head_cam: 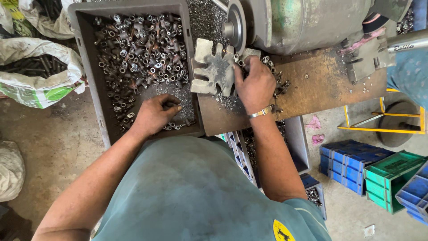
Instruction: The person picks small metal fittings one at a time from a tray, holds each against a running bench grinder to grind its edges with sparks flying, then places the ground piece on the workbench or back into the tray. The person repeats this pick-grind-place cycle throughout the episode.
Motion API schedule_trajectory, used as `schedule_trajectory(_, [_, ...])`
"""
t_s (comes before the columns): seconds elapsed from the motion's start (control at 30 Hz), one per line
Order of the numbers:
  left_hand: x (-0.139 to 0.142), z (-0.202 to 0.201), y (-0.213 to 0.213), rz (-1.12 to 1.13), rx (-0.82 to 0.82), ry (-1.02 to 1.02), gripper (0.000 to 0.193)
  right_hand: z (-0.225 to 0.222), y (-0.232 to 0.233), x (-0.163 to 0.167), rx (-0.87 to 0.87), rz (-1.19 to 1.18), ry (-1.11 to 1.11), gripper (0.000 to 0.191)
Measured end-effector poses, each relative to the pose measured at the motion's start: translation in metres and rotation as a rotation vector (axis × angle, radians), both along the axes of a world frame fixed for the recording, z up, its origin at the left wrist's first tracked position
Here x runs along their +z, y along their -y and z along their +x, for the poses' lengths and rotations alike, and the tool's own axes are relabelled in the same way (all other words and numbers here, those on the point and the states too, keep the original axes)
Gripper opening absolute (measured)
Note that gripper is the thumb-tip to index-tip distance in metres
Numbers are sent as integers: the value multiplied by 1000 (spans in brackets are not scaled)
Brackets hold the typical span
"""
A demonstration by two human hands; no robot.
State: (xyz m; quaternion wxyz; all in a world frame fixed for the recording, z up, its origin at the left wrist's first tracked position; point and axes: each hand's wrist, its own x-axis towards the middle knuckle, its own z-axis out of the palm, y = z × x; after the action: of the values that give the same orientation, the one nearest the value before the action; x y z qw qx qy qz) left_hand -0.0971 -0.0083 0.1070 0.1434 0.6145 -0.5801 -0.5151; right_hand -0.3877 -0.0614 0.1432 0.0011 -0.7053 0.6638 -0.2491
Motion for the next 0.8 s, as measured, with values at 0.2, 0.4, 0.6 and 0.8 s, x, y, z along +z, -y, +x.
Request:
schedule_trajectory(0.2, [6, 5, 2, -8, 3, 12, 31, -2, -1, -3, -9, -72, -63, 31])
schedule_trajectory(0.4, [8, 31, 4, -140, 53, 61, 27, -16, 6, 0, 25, -126, -97, 37])
schedule_trajectory(0.6, [-15, 65, 10, -253, 133, 219, 30, -8, 10, -13, 87, -138, -8, 31])
schedule_trajectory(0.8, [-75, 51, 13, -420, -318, 658, 23, -6, -11, -10, 279, -299, 46, 35])
